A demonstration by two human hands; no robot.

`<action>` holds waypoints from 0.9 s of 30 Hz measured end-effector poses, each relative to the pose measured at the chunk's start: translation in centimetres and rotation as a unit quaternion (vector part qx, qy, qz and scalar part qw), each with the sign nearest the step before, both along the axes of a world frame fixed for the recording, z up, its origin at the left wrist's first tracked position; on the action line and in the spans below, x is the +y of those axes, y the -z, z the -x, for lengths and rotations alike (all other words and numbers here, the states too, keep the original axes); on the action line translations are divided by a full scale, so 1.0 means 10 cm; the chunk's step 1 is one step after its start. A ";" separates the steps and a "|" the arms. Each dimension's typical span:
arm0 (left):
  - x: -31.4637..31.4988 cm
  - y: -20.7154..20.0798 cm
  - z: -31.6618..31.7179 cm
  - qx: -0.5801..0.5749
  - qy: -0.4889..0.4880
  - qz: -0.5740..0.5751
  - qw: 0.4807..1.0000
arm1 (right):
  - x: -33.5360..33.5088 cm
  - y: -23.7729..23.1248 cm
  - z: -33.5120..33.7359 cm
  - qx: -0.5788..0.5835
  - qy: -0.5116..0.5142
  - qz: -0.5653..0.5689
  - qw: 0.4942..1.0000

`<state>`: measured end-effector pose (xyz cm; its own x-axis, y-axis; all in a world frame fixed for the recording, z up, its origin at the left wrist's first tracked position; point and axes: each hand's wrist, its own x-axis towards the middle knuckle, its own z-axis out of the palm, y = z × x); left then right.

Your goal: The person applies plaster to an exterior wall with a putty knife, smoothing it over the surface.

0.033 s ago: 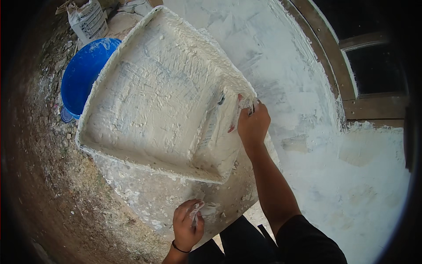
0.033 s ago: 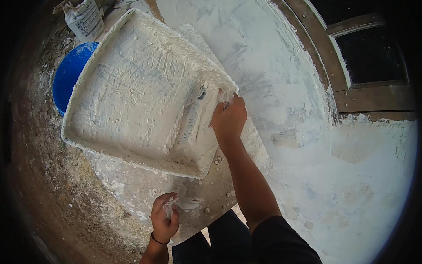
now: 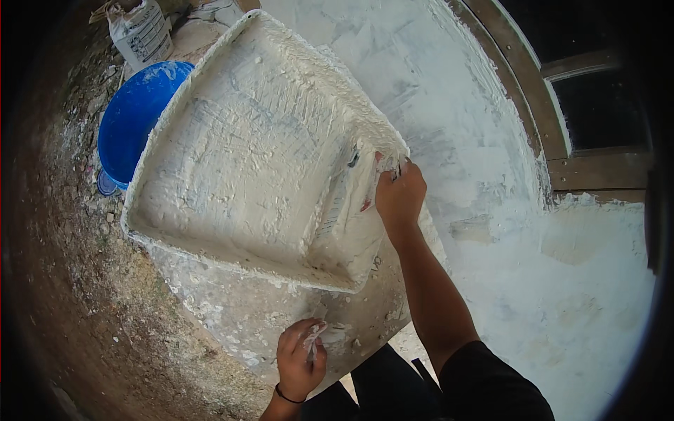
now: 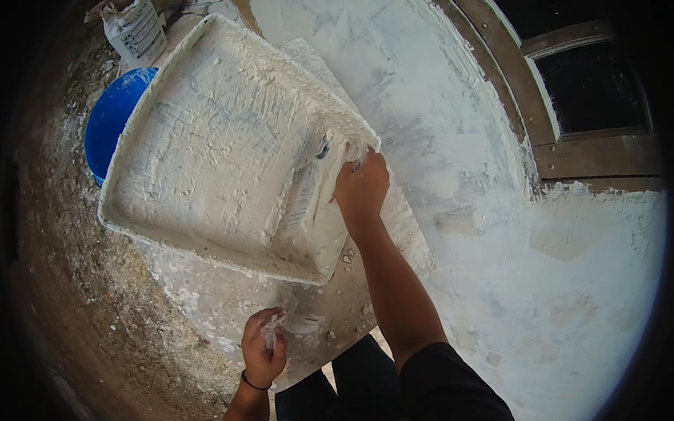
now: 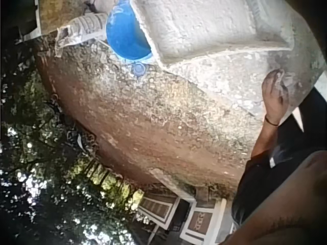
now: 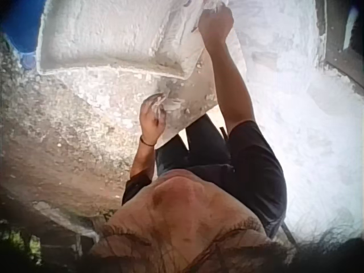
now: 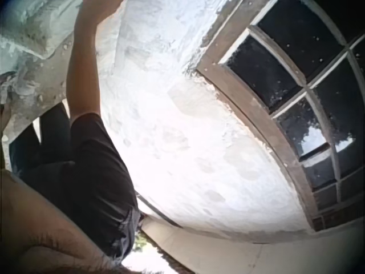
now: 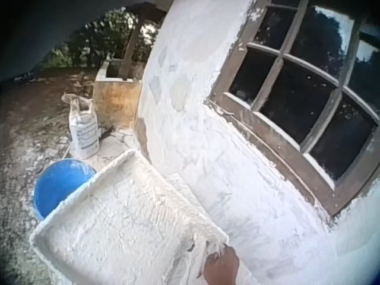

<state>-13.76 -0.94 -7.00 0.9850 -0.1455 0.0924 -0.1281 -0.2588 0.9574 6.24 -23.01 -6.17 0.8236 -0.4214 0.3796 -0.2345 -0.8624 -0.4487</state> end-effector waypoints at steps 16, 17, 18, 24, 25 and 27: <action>0.11 -0.02 0.10 -0.002 0.017 -0.009 1.000 | 0.14 -0.08 0.21 -0.007 -0.045 -0.013 0.999; 0.10 -0.01 0.10 -0.011 0.019 -0.008 1.000 | 0.02 -0.01 0.10 -0.015 -0.032 -0.011 0.999; 0.10 0.00 0.11 -0.011 0.020 -0.007 1.000 | -0.02 0.01 0.03 -0.022 -0.020 -0.010 1.000; 0.13 0.02 0.13 -0.019 0.019 -0.003 1.000 | 0.35 0.12 0.14 0.029 -0.081 -0.038 0.996; 0.12 0.02 0.14 -0.014 0.018 0.002 1.000 | 0.43 0.10 0.23 0.028 -0.115 -0.057 0.991; 0.12 -0.01 0.15 -0.010 0.014 0.006 1.000 | 0.54 0.05 0.41 0.026 -0.121 -0.085 0.989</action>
<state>-15.23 0.22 -6.93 0.9786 -0.1710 0.1148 -0.1548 -0.2435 0.9575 2.17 -17.60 -6.69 0.9249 -0.2630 0.2744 -0.0564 -0.8088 -0.5853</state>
